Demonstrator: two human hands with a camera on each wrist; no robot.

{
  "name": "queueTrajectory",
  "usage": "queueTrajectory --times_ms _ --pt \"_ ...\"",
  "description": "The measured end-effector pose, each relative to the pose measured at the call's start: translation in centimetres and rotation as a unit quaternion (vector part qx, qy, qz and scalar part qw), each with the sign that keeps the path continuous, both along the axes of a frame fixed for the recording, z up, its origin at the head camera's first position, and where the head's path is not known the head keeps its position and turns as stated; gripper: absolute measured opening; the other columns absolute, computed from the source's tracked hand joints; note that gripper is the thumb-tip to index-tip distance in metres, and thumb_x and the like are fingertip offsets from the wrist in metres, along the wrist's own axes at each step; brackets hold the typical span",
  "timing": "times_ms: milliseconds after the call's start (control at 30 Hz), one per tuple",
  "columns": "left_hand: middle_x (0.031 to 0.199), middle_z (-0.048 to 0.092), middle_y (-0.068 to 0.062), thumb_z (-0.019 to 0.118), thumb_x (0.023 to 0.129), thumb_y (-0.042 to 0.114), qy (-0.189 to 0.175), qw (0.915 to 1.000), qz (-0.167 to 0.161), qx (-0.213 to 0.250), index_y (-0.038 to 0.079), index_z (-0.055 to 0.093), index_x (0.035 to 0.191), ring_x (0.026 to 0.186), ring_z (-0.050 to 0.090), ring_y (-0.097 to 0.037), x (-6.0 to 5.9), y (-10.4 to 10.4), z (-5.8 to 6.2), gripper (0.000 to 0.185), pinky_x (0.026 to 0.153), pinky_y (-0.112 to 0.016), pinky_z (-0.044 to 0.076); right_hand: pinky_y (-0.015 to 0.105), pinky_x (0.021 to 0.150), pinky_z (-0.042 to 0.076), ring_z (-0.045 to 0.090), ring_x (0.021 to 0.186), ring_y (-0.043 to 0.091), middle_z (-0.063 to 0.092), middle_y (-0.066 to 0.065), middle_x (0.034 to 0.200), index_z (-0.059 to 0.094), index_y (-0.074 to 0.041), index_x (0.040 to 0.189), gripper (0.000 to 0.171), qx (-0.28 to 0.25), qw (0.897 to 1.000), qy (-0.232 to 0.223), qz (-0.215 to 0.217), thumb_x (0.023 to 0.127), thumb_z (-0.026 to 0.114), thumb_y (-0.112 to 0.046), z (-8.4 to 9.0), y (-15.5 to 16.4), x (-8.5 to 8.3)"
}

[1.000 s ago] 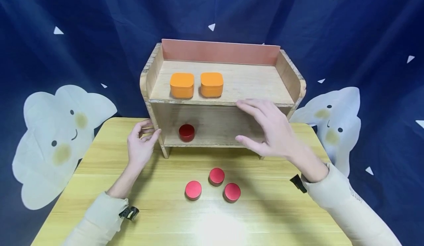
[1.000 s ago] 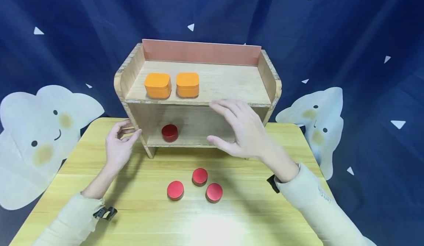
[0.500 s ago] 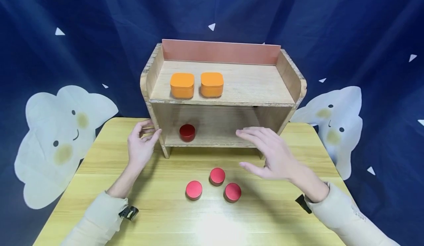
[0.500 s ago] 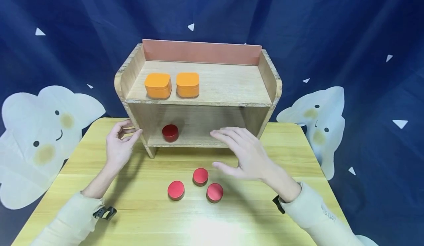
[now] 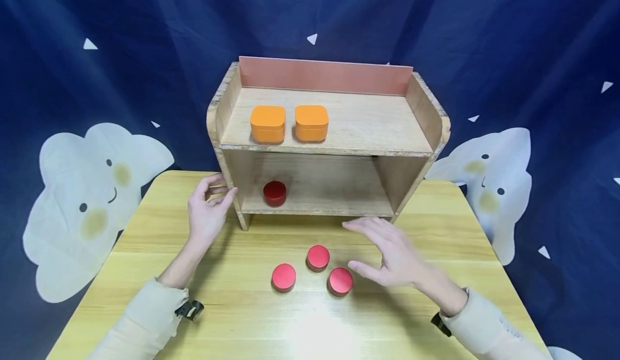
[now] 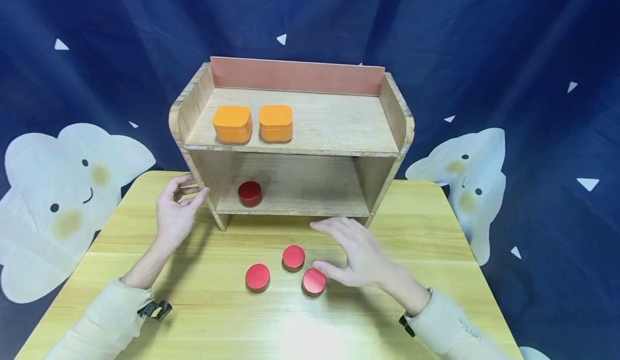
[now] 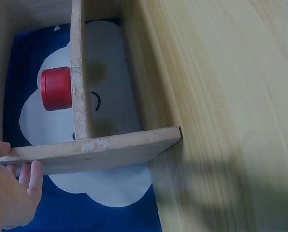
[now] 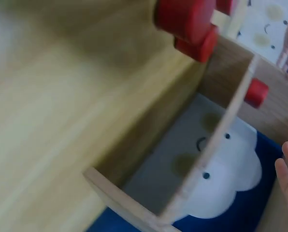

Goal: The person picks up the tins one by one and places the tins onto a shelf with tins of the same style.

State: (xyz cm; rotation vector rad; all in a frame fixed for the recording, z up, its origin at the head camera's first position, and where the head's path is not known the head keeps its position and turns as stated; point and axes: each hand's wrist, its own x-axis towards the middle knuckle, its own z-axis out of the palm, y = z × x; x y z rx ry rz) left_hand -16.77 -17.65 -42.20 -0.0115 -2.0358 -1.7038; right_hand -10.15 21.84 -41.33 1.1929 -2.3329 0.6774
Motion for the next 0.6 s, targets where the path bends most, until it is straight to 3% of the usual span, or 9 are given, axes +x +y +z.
queueTrajectory --times_ms 233,433,600 --pt "0.107 0.065 0.015 0.076 0.090 -0.008 -0.004 1.0000 0.003 0.006 -0.009 0.066 0.123 0.092 0.067 0.001 0.2 0.0 0.3 0.035 0.077 -0.008 0.060 0.045 0.096 0.061 0.067 0.120 0.020 0.071 0.004 0.133 0.061 -0.009 0.143 0.066 0.015 1.000 -0.022 0.006 0.095 0.070 -0.054 -2.6 0.3 0.5" --pt "0.107 0.064 0.016 0.076 0.090 -0.008 -0.005 1.0000 0.007 0.003 -0.009 0.065 0.124 0.092 0.066 0.001 0.2 0.0 0.1 0.036 0.078 -0.010 0.061 0.059 0.104 0.057 0.065 0.127 0.023 0.066 0.002 0.143 0.055 -0.011 0.149 0.074 0.078 0.994 -0.076 -0.011 0.094 0.071 -0.057 -4.1 1.1 1.1" --pt "0.108 0.063 0.017 0.075 0.090 -0.007 0.000 1.0000 0.003 -0.002 -0.009 0.064 0.125 0.093 0.066 0.001 0.0 0.0 -0.1 0.036 0.078 -0.007 0.060 0.060 0.110 0.055 0.061 0.134 0.025 0.062 0.004 0.149 0.048 -0.012 0.155 0.084 0.132 0.985 -0.112 -0.025 0.090 0.075 -0.059 -5.2 1.6 1.4"
